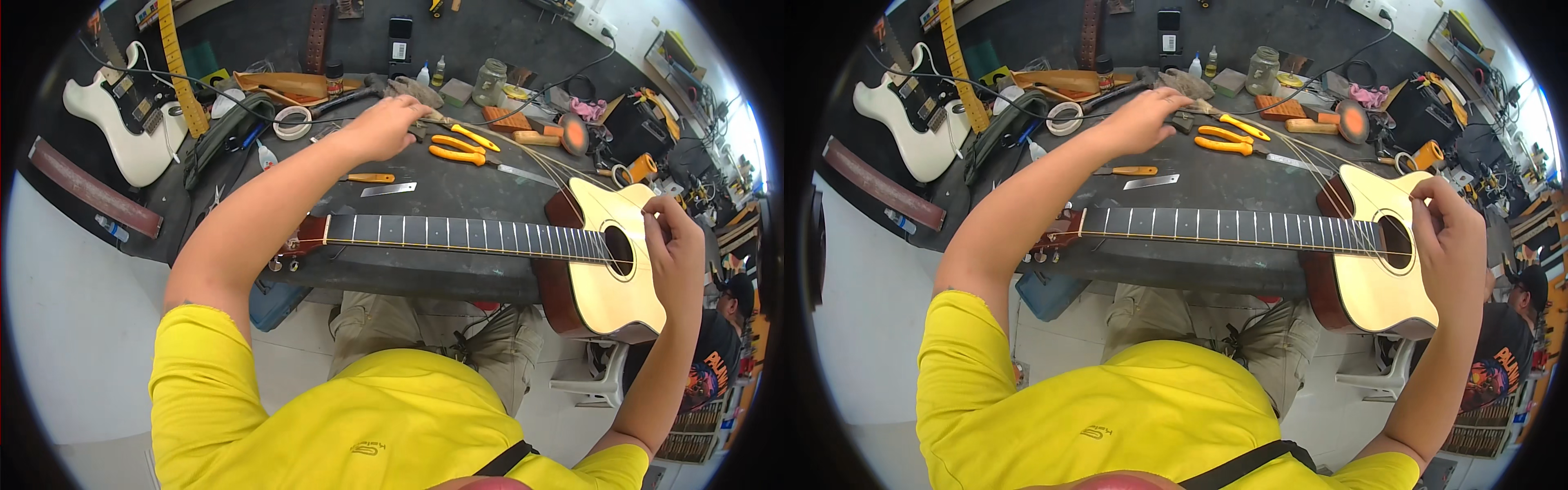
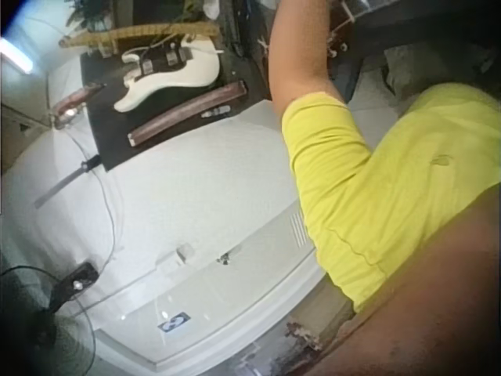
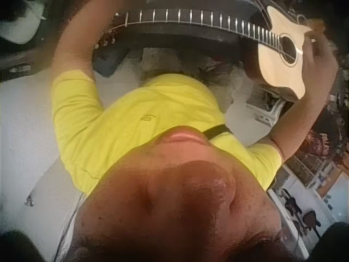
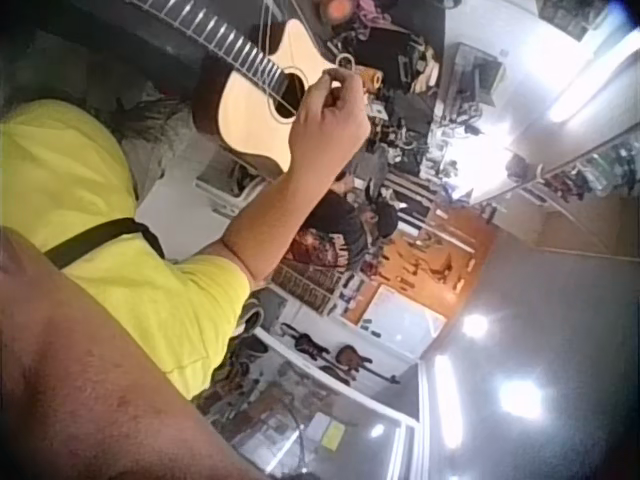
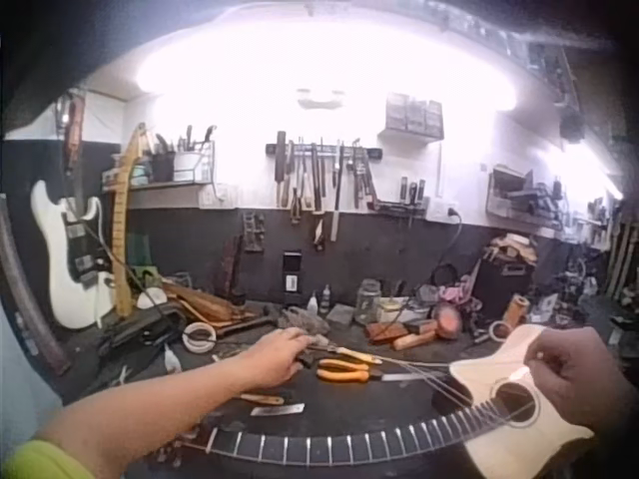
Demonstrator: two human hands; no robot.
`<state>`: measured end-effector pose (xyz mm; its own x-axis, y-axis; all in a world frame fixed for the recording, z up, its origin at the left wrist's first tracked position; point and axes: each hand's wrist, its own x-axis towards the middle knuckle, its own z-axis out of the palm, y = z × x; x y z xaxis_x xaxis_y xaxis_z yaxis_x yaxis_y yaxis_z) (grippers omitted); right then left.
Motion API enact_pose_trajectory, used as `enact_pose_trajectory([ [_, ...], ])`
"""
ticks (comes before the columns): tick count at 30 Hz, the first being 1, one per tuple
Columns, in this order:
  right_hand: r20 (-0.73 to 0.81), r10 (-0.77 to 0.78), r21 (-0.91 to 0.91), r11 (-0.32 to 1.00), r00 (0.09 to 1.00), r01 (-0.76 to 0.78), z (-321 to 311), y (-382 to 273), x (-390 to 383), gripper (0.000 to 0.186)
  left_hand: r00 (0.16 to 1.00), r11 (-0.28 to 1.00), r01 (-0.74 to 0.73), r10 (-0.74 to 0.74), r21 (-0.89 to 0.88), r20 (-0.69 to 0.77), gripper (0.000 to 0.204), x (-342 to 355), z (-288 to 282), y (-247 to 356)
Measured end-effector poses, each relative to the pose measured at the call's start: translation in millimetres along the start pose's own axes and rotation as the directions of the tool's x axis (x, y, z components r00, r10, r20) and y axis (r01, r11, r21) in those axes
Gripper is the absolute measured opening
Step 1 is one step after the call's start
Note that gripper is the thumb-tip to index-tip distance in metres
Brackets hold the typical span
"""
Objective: The person strings an acoustic guitar by threading strings through the bridge, pulling them toward the headstock, and securing them to the tuning pegs while using a blue winder tool.
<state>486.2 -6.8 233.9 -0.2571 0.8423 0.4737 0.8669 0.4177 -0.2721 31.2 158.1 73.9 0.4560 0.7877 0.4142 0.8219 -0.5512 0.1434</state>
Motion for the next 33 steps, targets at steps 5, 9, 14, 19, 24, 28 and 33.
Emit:
enact_pose_trajectory([
  [5,-0.036,0.039,-0.012,0.999,0.999,-0.039,-14,1,-21,0.004,0.987,0.998,0.025,-0.015,-0.064,0.157,0.048,32,19,6],
  [9,-0.062,0.09,0.049,0.995,0.994,-0.087,-24,3,-37,0.003,0.998,0.996,0.0,-0.005,-0.09,-0.056,0.035,39,24,14],
  [14,-0.054,0.076,0.06,0.996,0.996,-0.072,-28,-5,-52,0.003,0.976,0.996,-0.085,0.078,-0.028,-0.204,0.029,53,29,29],
  [19,-0.061,0.074,-0.024,0.997,0.995,-0.075,-26,-7,-58,0.003,0.994,0.997,0.064,-0.058,-0.052,0.096,0.018,69,28,26],
  [24,0.05,0.055,0.021,0.998,0.997,-0.056,14,-26,-46,0.006,1.0,0.985,-0.025,0.028,0.173,-0.014,0.016,91,18,8],
  [28,0.126,-0.004,0.038,0.999,0.992,-0.001,41,-32,-24,0.007,0.99,0.985,-0.097,0.081,0.146,0.111,0.017,83,40,-33],
  [33,0.053,-0.071,0.014,0.997,0.996,0.07,42,-31,-16,0.007,0.976,0.844,-0.101,0.186,0.527,-0.112,0.024,90,8,-43],
])
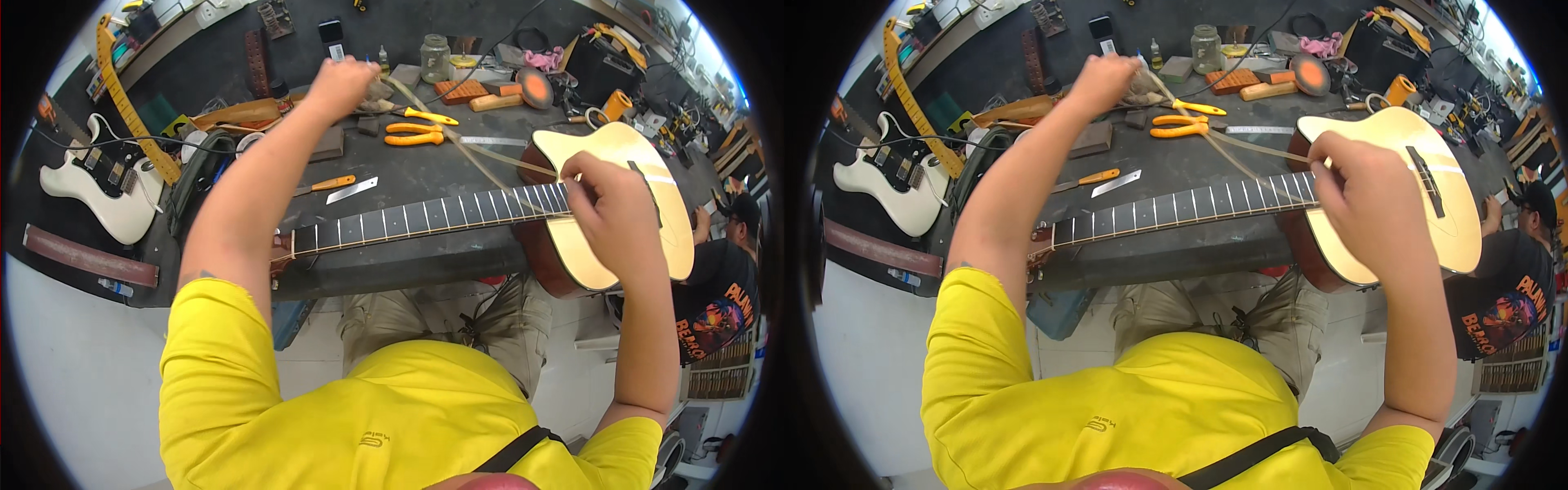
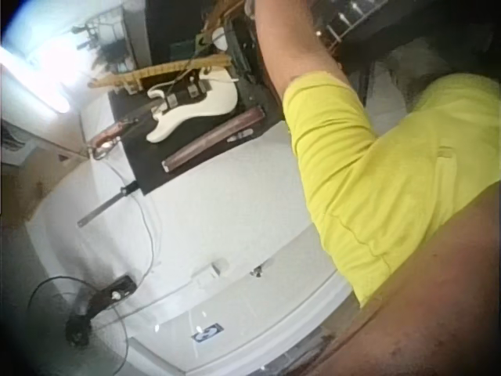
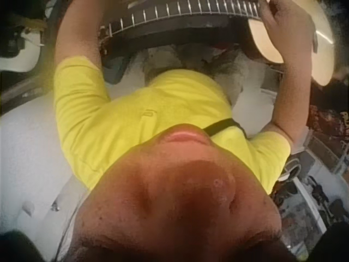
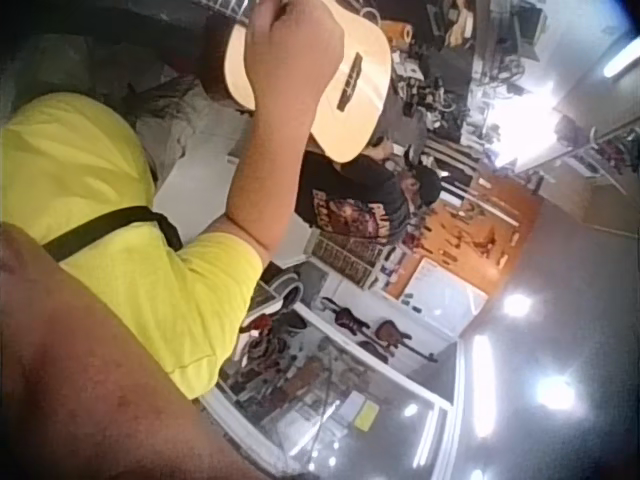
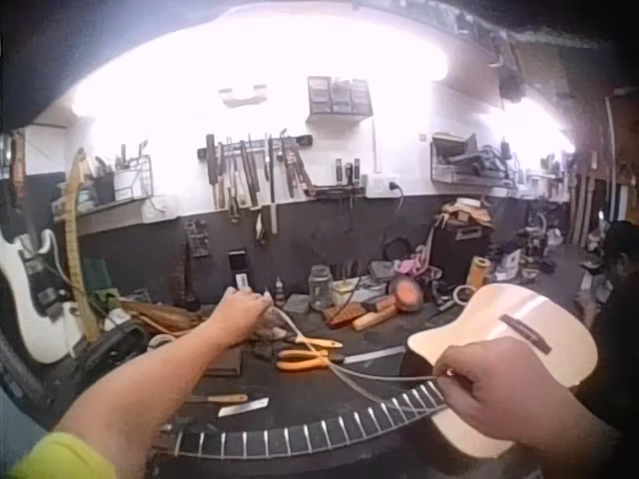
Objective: The person strings an acoustic guitar by threading strings through the bridge, pulling them toward the headstock, and securing them to the tuning pegs while using a blue winder tool.
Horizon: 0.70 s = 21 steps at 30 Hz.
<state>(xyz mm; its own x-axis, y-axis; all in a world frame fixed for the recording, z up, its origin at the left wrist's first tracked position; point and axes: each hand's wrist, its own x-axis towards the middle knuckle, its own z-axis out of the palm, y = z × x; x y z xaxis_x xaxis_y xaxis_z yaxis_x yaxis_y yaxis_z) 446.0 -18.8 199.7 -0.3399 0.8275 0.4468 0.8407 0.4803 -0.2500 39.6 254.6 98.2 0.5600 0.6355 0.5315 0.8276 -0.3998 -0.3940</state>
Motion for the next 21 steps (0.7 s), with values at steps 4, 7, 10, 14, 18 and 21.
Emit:
enact_pose_trajectory([
  [4,0.019,0.197,-0.022,0.98,0.98,-0.197,-8,11,-3,0.006,0.992,0.994,-0.021,0.007,-0.106,-0.129,0.02,-2,-36,-8],
  [7,-0.06,0.058,-0.061,0.996,0.996,-0.061,1,7,-13,0.004,0.99,0.985,-0.11,0.097,-0.131,-0.104,0.016,-42,-94,-14],
  [10,-0.038,0.08,-0.082,0.993,0.996,-0.083,2,8,-26,0.005,1.0,0.968,-0.003,0.01,-0.25,0.03,0.01,-102,-152,-11],
  [14,0.033,0.145,-0.093,0.986,0.989,-0.141,3,8,-38,0.005,0.896,0.75,0.398,-0.192,-0.529,0.401,0.01,-166,-196,6],
  [18,0.087,0.148,-0.062,0.988,0.985,-0.143,19,-6,-39,0.005,0.925,0.717,0.335,-0.128,-0.611,0.357,0.011,-195,-187,30],
  [21,0.066,0.114,-0.057,0.992,0.991,-0.11,29,-16,-37,0.005,0.925,0.624,0.368,-0.168,-0.69,0.342,0.013,-196,-194,46],
])
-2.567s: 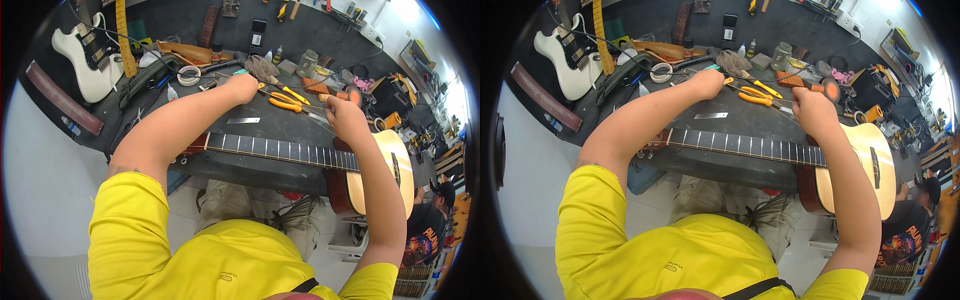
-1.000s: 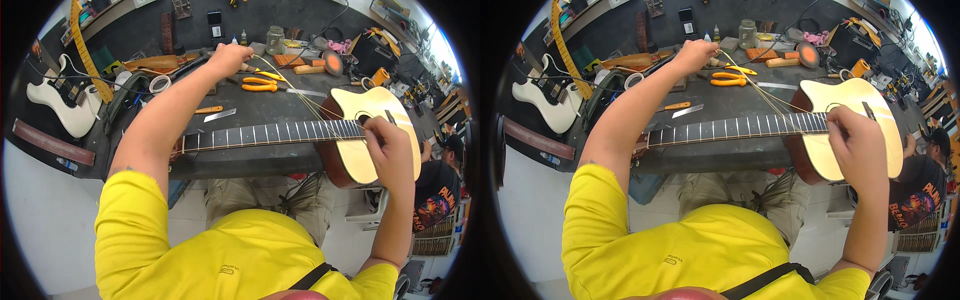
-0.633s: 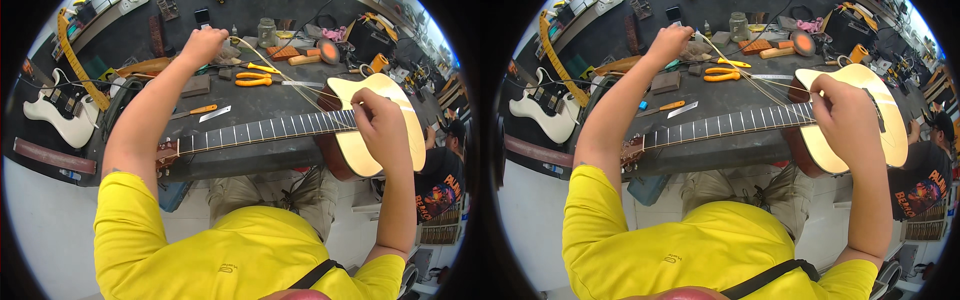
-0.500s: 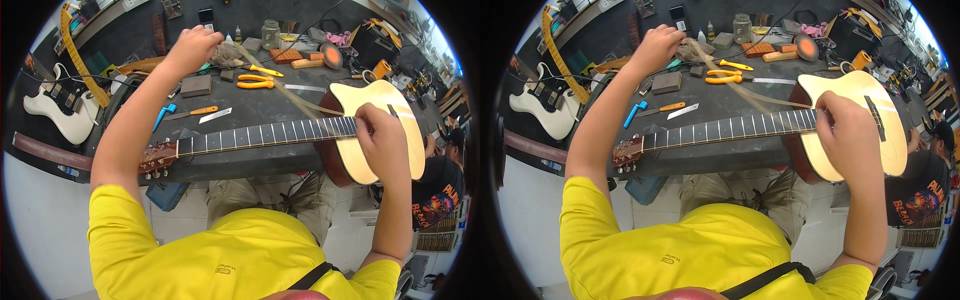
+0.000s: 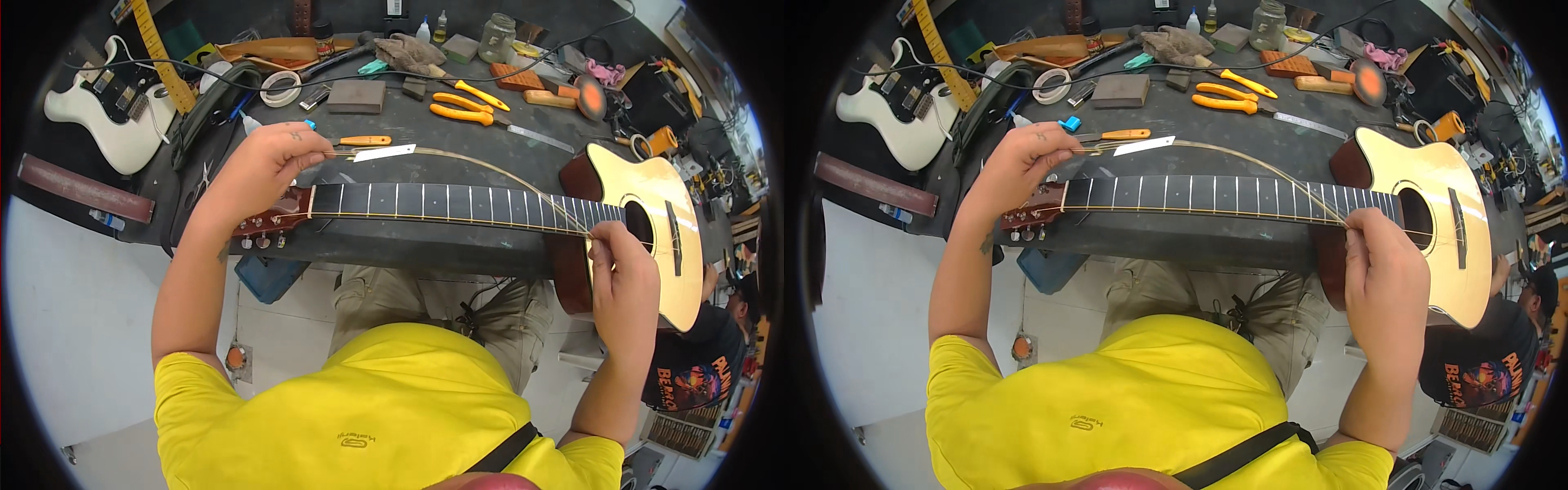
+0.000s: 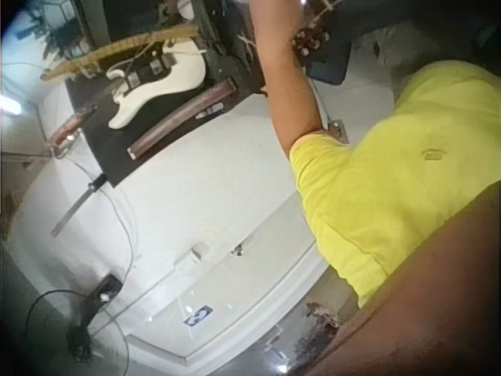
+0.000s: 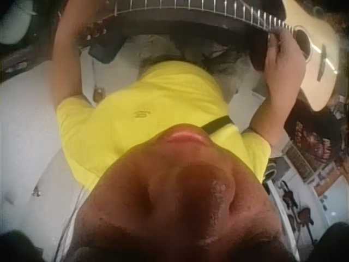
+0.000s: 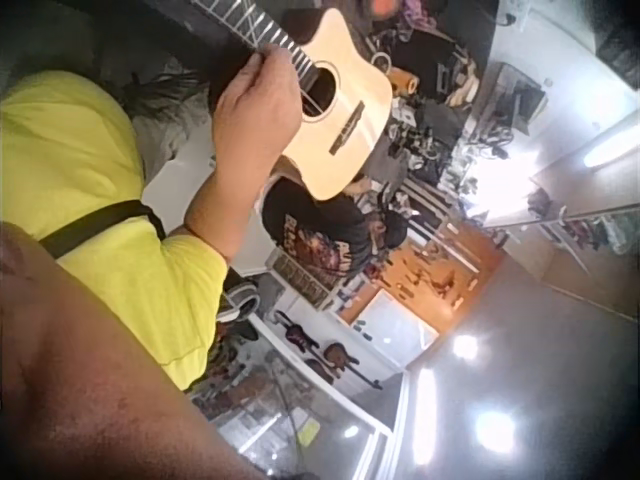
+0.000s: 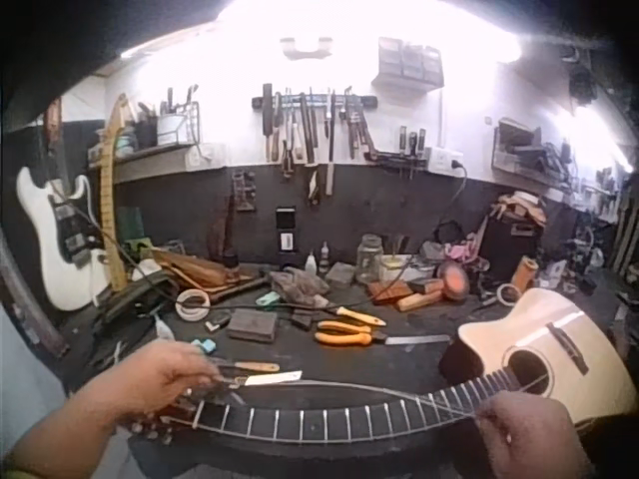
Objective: The person strings an acoustic guitar by threading strings through the bridge, pulling them toward the headstock, and securing them to the tuning pegs while using a blue winder tool.
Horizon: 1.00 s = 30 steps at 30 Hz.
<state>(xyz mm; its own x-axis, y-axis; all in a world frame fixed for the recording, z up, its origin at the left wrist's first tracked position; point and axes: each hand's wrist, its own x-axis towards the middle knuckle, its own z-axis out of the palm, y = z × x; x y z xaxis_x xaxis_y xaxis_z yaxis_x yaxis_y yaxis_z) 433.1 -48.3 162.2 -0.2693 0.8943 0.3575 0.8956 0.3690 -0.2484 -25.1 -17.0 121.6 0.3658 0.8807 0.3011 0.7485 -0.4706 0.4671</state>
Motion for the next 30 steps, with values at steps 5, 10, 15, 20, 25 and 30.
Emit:
enact_pose_trajectory([
  [5,0.004,0.202,0.13,0.971,0.979,-0.2,-16,17,-24,0.013,0.995,0.999,0.02,-0.024,-0.041,-0.099,0.01,-26,-8,28],
  [10,-0.031,0.344,0.013,0.939,0.938,-0.344,-56,55,-83,0.01,0.996,0.977,-0.081,0.071,-0.195,-0.054,0.014,-35,14,84],
  [15,0.028,0.251,0.031,0.967,0.968,-0.252,-48,74,-103,0.011,0.995,0.941,-0.042,0.069,-0.336,0.068,0.017,-44,86,106],
  [20,0.149,0.069,-0.013,0.998,0.987,-0.067,-26,51,-94,0.015,0.999,0.946,-0.011,0.024,-0.324,0.035,0.015,-54,115,104],
  [25,0.113,0.059,-0.094,0.994,0.992,-0.048,-37,55,-102,0.018,0.982,0.994,0.078,-0.063,-0.08,0.177,0.024,-77,119,93],
  [30,0.125,-0.11,-0.06,0.991,0.986,0.118,-22,13,-101,0.029,0.899,0.97,0.169,-0.224,0.173,0.376,0.033,-113,122,89],
])
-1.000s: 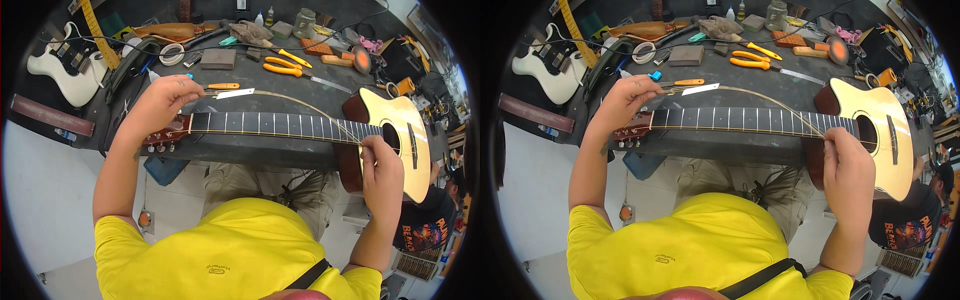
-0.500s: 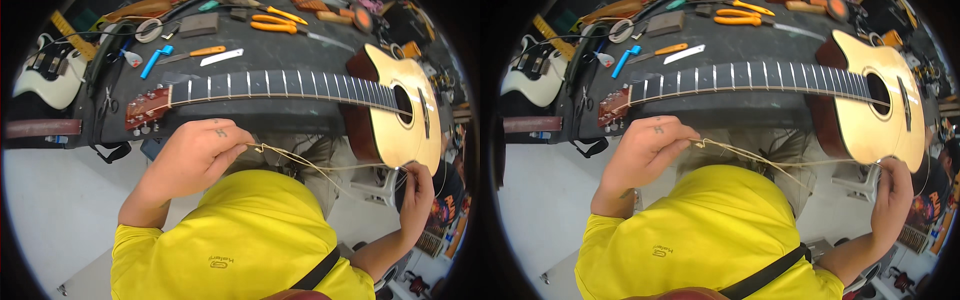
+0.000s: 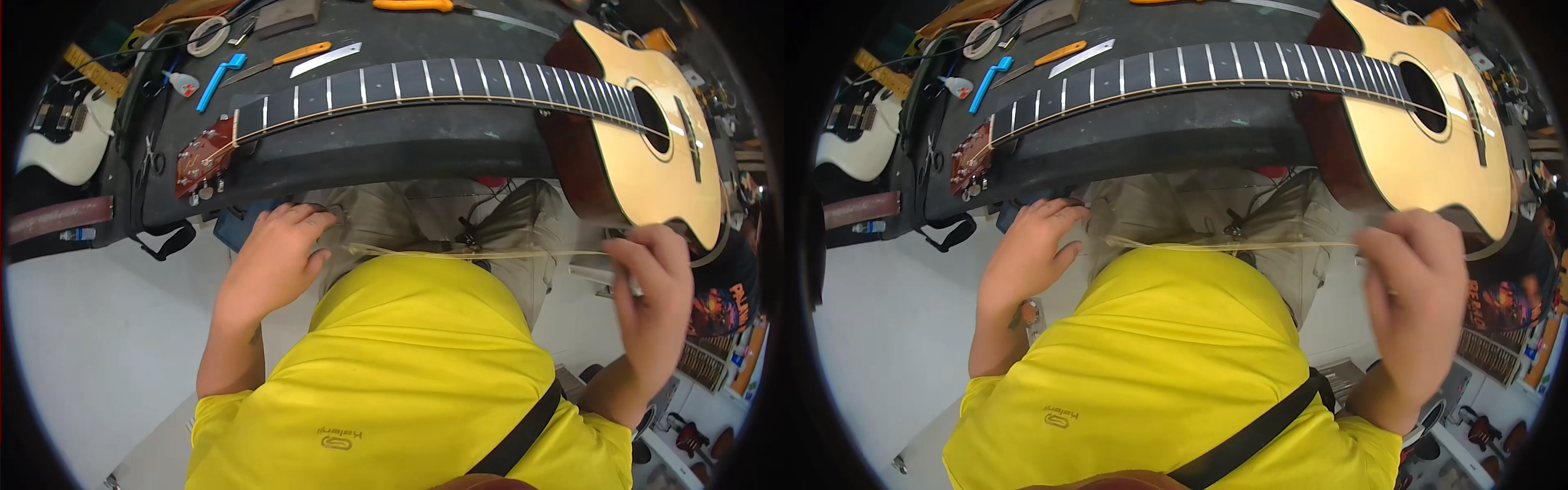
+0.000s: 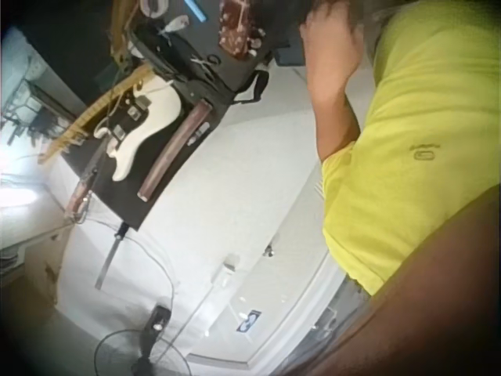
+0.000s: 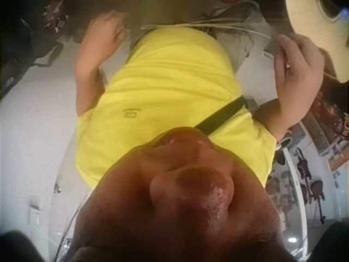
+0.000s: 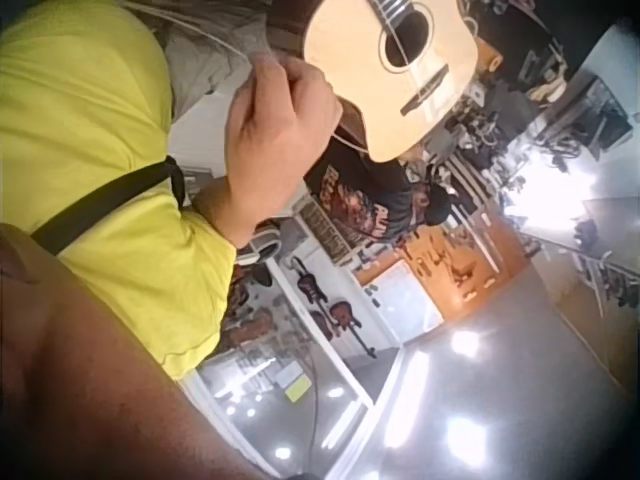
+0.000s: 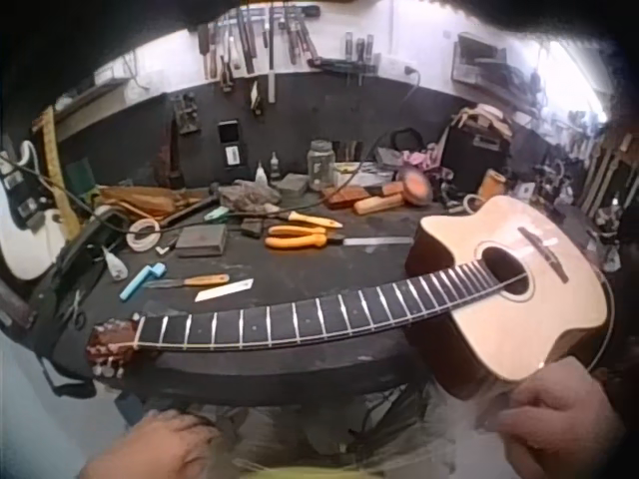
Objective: The person strings an acoustic guitar by threading strings through the bridge, pulling them toward the headstock, and securing them to the tuning pegs while using a blue winder tool.
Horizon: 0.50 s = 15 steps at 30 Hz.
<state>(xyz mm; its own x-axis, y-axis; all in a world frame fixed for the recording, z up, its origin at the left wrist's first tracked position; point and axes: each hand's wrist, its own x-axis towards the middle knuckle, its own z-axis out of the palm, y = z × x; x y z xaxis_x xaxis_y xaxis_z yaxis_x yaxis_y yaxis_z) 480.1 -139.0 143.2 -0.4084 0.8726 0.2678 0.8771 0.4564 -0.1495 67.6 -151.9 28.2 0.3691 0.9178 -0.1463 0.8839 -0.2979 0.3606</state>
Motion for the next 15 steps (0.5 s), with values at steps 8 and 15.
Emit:
enact_pose_trajectory([
  [8,-0.018,-0.198,0.046,0.979,0.98,0.198,66,-15,16,0.021,0.972,0.799,-0.236,0.197,-0.553,-0.13,0.056,66,44,35],
  [15,-0.145,-0.058,-0.04,0.998,0.988,0.053,58,-5,-7,0.025,0.987,0.73,-0.159,0.134,-0.665,-0.089,0.054,85,57,56],
])
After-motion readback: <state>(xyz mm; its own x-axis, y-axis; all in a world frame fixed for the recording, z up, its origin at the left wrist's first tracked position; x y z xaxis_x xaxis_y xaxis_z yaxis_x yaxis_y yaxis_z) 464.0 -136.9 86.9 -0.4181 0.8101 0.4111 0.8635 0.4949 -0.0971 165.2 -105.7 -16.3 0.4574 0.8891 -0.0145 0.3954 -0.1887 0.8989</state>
